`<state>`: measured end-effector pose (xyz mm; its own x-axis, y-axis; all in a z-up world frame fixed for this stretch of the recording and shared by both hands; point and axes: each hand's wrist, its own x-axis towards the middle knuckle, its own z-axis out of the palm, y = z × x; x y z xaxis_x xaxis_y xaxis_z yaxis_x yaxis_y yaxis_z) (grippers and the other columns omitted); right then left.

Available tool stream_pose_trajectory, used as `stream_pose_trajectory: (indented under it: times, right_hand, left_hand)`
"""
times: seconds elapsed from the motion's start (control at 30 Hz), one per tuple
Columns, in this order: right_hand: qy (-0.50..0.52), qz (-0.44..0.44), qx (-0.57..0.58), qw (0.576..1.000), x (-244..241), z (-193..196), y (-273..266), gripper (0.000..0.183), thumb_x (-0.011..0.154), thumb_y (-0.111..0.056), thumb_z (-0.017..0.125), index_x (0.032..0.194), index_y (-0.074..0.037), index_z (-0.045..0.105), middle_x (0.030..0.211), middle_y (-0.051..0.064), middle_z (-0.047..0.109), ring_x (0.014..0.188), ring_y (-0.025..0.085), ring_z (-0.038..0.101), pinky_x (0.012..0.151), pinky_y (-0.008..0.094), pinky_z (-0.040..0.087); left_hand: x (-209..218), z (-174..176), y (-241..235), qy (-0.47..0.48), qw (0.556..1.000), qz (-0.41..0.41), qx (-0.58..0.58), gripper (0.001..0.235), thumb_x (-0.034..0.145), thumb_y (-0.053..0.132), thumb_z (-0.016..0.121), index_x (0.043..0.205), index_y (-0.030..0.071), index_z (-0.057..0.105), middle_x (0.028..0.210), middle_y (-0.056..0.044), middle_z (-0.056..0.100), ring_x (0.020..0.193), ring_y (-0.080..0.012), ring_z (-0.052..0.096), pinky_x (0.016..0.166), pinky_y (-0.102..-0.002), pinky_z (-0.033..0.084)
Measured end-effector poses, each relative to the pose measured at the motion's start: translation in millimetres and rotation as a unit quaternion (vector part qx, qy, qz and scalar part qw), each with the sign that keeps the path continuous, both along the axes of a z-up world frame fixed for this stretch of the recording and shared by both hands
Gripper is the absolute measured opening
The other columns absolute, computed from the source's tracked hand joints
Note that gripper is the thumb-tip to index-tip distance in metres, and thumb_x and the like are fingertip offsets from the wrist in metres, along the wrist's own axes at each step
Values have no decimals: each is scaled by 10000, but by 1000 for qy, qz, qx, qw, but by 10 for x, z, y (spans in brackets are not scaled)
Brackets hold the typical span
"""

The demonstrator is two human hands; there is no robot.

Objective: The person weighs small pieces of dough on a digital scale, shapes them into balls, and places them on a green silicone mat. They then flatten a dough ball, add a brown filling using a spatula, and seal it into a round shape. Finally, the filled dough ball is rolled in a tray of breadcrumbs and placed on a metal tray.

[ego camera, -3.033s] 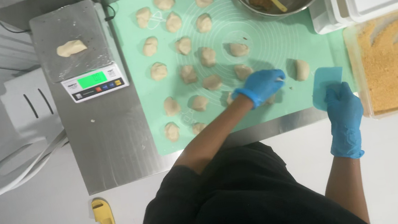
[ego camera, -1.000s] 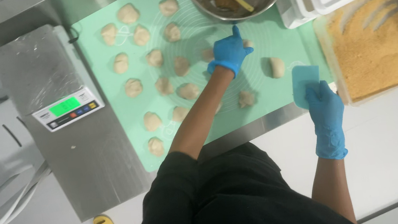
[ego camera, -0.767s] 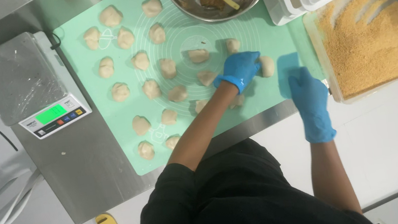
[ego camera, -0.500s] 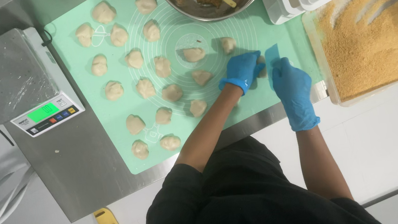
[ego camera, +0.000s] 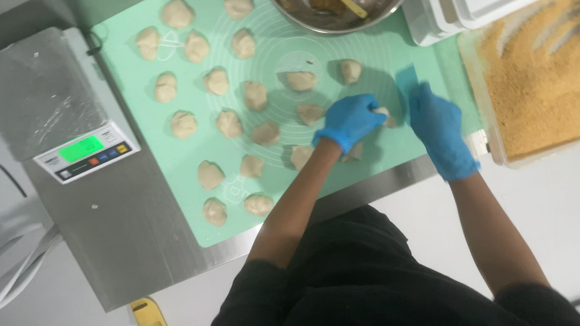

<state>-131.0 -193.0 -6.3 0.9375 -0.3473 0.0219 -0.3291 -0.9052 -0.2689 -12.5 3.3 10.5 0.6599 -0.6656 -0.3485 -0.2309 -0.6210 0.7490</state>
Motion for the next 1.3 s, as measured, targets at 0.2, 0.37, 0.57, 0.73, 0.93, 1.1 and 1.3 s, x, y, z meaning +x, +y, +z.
stream_pose_trajectory:
  times: [0.2,0.37,0.57,0.73,0.93,1.1,1.3]
  right_hand:
    - [88,-62,52,993,-812,121,326,212,1087,-272,530,1196,-116,623,813,230,688,750,466,669,651,574,494]
    - [75,-87,22,993,-755,135,423,276,1139,-314,521,1152,-53,611,882,254,700,800,473,674,717,569,513]
    - [68,-75,25,994,-698,224,484,303,1126,-319,533,1111,-28,619,899,255,704,834,471,676,750,565,518]
    - [16,-129,47,990,-700,416,625,300,1119,-317,594,1123,-21,646,936,259,704,849,465,669,733,548,513]
    - [-106,-224,147,958,-820,880,453,202,1087,-204,640,1142,-10,652,1001,188,738,889,341,722,779,446,547]
    - [-160,-256,170,938,-1139,1134,205,179,1057,-115,659,1178,15,639,1060,175,736,922,257,710,791,395,552]
    - [-171,-291,260,905,-1585,1053,199,258,1054,-107,626,1269,27,672,1162,161,733,1005,205,692,872,361,563]
  left_hand:
    - [924,-61,2659,-44,961,195,-189,285,1055,295,583,887,86,678,752,25,636,675,-80,572,636,-287,460]
    - [1825,359,4802,7,785,571,-242,296,951,371,770,806,120,713,687,45,554,615,-79,470,552,-276,345]
    - [2071,817,5233,-160,777,541,278,681,1050,664,438,869,88,755,854,-135,696,809,-336,658,740,-453,492]
    - [1690,482,4425,-260,813,504,-133,227,1028,235,541,1084,109,722,956,-87,721,870,-231,687,828,-379,563]
    - [796,-147,1738,11,930,130,-343,203,939,40,610,1111,49,716,1131,-59,699,996,-163,668,898,-313,554]
    - [192,-235,267,235,938,77,-241,365,1033,367,536,1034,43,704,939,-51,742,769,-116,674,651,-297,596]
    - [226,-666,-893,339,884,62,-317,311,938,127,511,1170,133,717,1097,-101,730,990,-209,703,775,-365,601]
